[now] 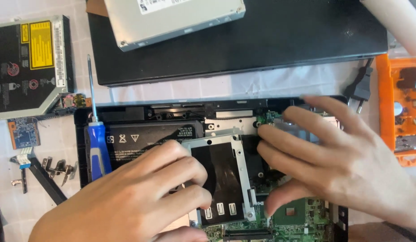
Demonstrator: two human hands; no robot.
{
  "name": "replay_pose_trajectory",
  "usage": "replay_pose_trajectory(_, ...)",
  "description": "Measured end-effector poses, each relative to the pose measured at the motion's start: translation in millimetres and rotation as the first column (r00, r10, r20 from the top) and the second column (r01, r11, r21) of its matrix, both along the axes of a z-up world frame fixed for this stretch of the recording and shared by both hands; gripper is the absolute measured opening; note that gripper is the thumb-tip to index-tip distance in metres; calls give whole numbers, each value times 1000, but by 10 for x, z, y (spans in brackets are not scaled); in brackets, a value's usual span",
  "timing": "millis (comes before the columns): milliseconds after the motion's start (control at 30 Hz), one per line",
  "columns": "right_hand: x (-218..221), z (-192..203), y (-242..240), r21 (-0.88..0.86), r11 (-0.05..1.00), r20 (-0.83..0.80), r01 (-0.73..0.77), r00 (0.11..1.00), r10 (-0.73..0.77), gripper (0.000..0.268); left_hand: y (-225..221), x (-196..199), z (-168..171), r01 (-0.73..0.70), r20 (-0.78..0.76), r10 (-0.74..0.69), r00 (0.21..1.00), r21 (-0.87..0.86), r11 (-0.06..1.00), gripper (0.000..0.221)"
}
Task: Installing a hard drive caddy into a laptop by positioning it and securing it with screws using a screwdriver.
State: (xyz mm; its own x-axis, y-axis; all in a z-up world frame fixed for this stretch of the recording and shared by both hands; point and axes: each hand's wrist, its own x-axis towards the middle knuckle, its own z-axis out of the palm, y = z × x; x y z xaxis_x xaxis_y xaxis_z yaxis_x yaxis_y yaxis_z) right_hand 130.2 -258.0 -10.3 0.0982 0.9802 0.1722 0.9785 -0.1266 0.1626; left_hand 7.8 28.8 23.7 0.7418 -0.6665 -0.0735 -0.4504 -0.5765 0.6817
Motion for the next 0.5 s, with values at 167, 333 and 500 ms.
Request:
replay_pose_trajectory(167,144,-5,-21,-4,995,-55,-101,993,100,86,-67,4,-49,-11,193,-4,981,78,997,28)
replay_pose_trajectory(333,206,3,-17,36,985,-122,-166,978,169,83,-130,39,-184,-77,342,53,938,58,995,40)
replay_pose_trajectory(500,191,12,-31,42,984,-96,-176,979,179,82,-197,53,-251,-106,393,86,916,30,994,33)
